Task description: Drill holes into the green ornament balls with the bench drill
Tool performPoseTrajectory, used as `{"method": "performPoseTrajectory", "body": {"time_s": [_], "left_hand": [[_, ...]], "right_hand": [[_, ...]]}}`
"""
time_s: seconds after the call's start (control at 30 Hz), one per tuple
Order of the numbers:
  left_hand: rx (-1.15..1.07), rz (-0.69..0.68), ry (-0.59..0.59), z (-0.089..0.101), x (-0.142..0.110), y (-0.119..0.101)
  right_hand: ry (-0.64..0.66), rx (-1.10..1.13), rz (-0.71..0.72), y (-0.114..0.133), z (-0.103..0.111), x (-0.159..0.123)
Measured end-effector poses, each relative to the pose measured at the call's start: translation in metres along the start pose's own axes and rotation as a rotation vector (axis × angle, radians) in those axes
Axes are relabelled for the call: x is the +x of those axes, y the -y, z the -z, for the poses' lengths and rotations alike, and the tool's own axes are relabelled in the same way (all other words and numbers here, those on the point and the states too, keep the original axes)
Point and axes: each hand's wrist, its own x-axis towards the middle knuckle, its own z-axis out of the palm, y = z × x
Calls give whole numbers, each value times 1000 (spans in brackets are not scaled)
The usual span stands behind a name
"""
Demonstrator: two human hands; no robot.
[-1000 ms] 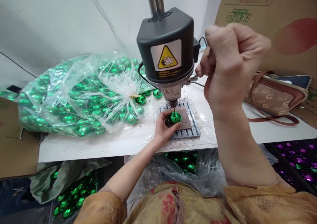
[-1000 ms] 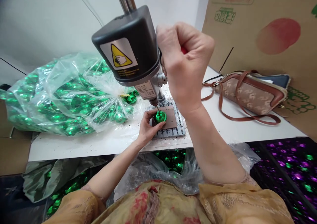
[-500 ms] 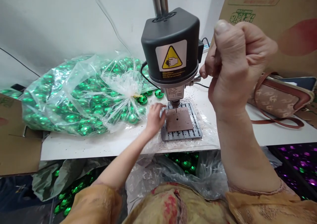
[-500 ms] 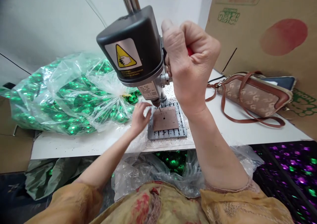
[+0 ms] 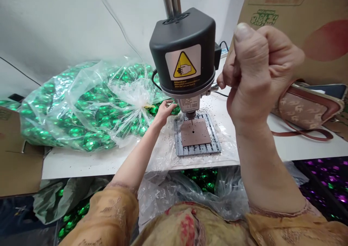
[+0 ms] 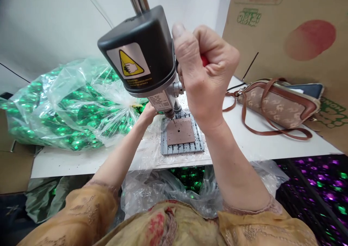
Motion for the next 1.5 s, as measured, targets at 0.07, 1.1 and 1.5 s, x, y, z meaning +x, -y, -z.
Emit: {"method": "performPoseTrajectory", "body": {"time_s": [0.07,1.1,1.5], "left_hand": [[-85,91,55,3,-24,-1],[57,-267,329,-30,-113,20],[30,-181,320,-31,-114,26]], "right_hand": [[-2,-41,0,0,0,-1],[-27,-180,62,-4,7,-15],[-51,14,197,-5,15,-39]]}}
